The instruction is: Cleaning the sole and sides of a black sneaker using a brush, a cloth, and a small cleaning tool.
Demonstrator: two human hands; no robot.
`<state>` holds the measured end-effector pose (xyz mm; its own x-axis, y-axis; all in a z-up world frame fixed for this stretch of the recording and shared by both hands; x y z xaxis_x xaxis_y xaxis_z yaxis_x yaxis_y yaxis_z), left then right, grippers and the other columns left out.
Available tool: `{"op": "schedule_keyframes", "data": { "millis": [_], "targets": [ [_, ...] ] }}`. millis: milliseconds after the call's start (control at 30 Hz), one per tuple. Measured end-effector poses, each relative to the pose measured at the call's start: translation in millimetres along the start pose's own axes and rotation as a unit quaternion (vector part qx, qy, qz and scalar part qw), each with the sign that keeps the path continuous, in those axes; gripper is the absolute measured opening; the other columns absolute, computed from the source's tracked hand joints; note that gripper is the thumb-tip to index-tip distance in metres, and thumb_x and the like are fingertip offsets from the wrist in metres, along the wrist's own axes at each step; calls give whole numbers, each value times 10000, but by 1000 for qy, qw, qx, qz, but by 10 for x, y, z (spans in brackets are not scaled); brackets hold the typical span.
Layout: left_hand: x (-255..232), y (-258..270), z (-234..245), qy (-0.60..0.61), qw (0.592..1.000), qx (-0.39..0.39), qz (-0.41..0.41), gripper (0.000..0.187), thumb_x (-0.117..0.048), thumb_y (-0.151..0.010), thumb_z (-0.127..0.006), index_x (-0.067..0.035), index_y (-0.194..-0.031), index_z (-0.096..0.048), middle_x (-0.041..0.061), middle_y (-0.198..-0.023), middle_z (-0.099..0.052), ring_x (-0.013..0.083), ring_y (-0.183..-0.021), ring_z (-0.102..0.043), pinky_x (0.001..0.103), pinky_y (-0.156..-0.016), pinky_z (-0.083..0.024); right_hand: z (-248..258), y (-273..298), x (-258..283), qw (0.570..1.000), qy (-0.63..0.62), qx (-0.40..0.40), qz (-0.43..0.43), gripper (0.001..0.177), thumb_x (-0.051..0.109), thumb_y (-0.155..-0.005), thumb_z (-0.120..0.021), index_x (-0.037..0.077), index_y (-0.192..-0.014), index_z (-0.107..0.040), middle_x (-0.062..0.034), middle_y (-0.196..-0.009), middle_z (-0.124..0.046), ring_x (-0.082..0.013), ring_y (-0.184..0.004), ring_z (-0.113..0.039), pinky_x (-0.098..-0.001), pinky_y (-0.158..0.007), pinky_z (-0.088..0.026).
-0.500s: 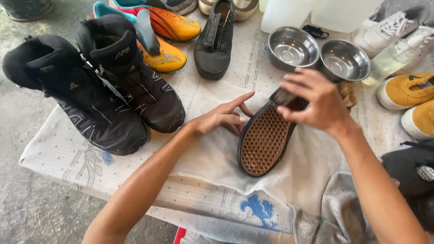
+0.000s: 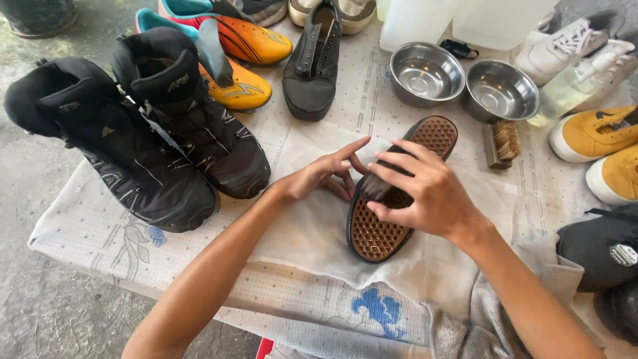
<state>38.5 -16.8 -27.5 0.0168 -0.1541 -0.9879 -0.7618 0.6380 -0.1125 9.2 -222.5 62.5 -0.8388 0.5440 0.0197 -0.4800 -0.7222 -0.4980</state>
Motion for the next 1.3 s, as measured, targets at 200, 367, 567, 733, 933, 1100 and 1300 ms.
{"op": "schedule_keyframes", "data": {
  "millis": [200, 367, 567, 733, 933, 1100, 1300],
  "targets": [
    [-60, 24, -41, 15, 1000, -8, -6, 945, -596, -911, -429, -110, -1669, -143, 218, -1278, -493, 342, -927, -704, 524, -856, -633, -172, 34, -706, 994, 74, -9, -86, 574, 615, -906, -619, 132, -1185, -757, -160, -1181, -727, -408, -1253, -625, -521, -1045, -526],
    [-60, 23, -54, 20, 1000, -8, -3, 925, -583, -928, -410, -97, -1670, -145, 194, -1273, -449, 314, -923, -674, 514, -866, -626, -144, 80, 118, 999, -19, 7, 27, 521, 579, -781, -730, 198, -1134, -768, -84, -1167, -739, -395, -1233, -634, -503, -1034, -519],
    [40, 6, -19, 22, 1000, -1, -7, 919, -563, -932, -426, -102, -1674, -140, 197, -1276, -487, 307, -933, -692, 512, -869, -624, -160, 96, -452, 998, -4, -51, 32, 532, 546, -794, -771, 163, -1163, -772, -119, -1153, -733, -397, -1187, -648, -482, -1055, -516],
    [-130, 41, -73, 2, 1000, 5, -16, 958, -515, -902, -504, -91, -1671, -123, 200, -1282, -503, 312, -957, -695, 515, -888, -622, -121, 100, -1537, 988, 113, -106, -24, 544, 504, -878, -786, 90, -1231, -774, -136, -1210, -727, -361, -1194, -658, -447, -1078, -527],
    [-107, 22, -71, -86, 996, -3, 13, 1017, -230, -842, -688, -111, -1671, -111, 204, -1295, -534, 287, -956, -714, 437, -870, -642, -24, -10, -1067, 998, -2, -55, 6, 512, 394, -722, -851, 155, -1170, -780, -94, -1218, -739, -375, -1210, -662, -493, -1043, -534],
    [-121, 13, -92, -140, 990, -23, 11, 1060, -111, -842, -812, -132, -1669, -149, 178, -1287, -571, 255, -926, -731, 395, -798, -652, -91, 14, -1636, 989, 86, -117, -23, 476, 446, -843, -846, 124, -1189, -793, -101, -1193, -750, -366, -1166, -681, -473, -1041, -542],
    [-76, -5, -66, -125, 992, -14, 7, 1031, -165, -864, -779, -125, -1670, -138, 182, -1263, -571, 254, -932, -732, 408, -821, -649, -21, -2, -1279, 997, 2, -74, -27, 437, 399, -819, -819, 114, -1150, -799, -158, -1150, -753, -399, -1156, -682, -501, -1021, -542]
  ]
}}
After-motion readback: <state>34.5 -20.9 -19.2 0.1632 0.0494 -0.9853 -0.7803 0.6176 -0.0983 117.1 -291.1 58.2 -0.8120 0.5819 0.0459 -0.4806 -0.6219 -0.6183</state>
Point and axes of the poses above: each hand's wrist, its own y-axis away from the middle knuckle, its own z-axis out of the back of the hand, x = y × z, the point moved 3 cm from there along -y, towards the middle knuckle
